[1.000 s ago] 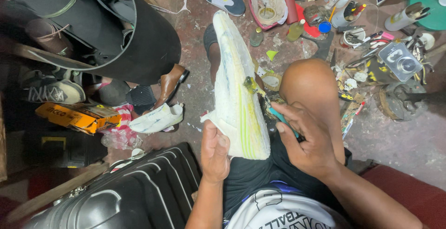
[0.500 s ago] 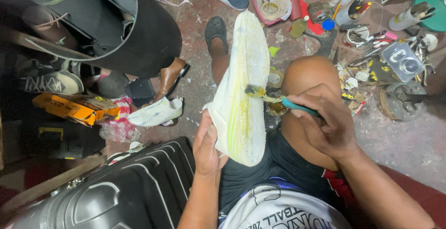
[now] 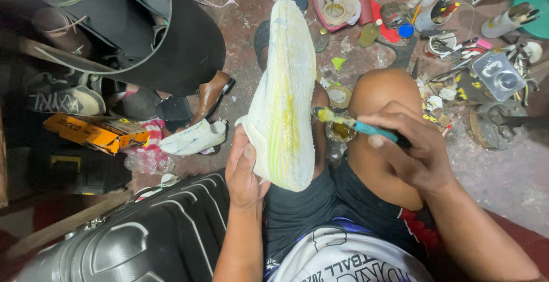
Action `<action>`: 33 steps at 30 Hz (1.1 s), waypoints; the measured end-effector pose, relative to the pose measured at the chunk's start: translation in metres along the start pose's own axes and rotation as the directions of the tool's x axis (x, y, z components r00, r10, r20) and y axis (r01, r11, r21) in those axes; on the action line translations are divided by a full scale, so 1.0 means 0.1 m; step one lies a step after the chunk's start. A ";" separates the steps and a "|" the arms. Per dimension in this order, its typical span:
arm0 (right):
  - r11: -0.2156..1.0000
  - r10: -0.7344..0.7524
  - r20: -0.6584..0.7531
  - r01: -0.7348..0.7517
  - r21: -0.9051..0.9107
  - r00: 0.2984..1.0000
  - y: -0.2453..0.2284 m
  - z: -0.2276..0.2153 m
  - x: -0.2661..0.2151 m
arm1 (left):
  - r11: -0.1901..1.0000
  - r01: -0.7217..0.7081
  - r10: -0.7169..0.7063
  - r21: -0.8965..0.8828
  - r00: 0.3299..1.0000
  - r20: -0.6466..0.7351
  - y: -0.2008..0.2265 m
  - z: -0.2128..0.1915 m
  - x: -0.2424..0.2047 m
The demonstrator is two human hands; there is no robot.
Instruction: The person applies a yellowish adhesive to the sole of a white shoe using a brush. They repeatedly dip the brush into a small jar and spread the glue across the sole's surface.
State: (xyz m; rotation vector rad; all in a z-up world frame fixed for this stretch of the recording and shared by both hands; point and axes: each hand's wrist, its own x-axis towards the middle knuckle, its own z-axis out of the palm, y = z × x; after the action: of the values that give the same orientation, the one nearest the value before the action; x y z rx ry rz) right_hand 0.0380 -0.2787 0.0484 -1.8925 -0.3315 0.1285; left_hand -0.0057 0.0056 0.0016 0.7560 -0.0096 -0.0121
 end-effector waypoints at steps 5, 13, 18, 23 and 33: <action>0.982 -0.179 -0.019 0.177 -0.071 0.984 -0.03 0.05 0.24 | 1.000 0.016 -0.016 -0.004 1.000 0.013 -0.03 -0.01 -0.02; 0.940 -0.310 -0.038 0.300 -0.164 0.950 0.04 0.01 0.38 | 0.998 0.062 -0.062 0.026 0.998 0.024 -0.07 -0.07 -0.08; 0.936 -0.275 0.005 0.269 -0.227 0.961 0.06 -0.04 0.38 | 0.996 0.066 -0.069 0.052 0.996 0.048 -0.07 -0.11 -0.07; 0.958 -0.243 0.049 0.247 -0.145 0.969 0.06 -0.04 0.36 | 0.994 0.062 -0.066 0.088 0.997 0.044 -0.06 -0.12 -0.07; 0.984 -0.174 0.107 0.178 -0.024 0.979 0.08 -0.08 0.31 | 0.993 0.064 -0.067 0.101 0.997 0.026 -0.01 -0.10 -0.05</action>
State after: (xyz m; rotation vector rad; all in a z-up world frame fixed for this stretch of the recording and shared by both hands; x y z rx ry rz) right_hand 0.0707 -0.2793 0.0454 -1.8841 -0.5740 0.1036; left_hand -0.0101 0.0115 -0.0064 0.8561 -0.0132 -0.0860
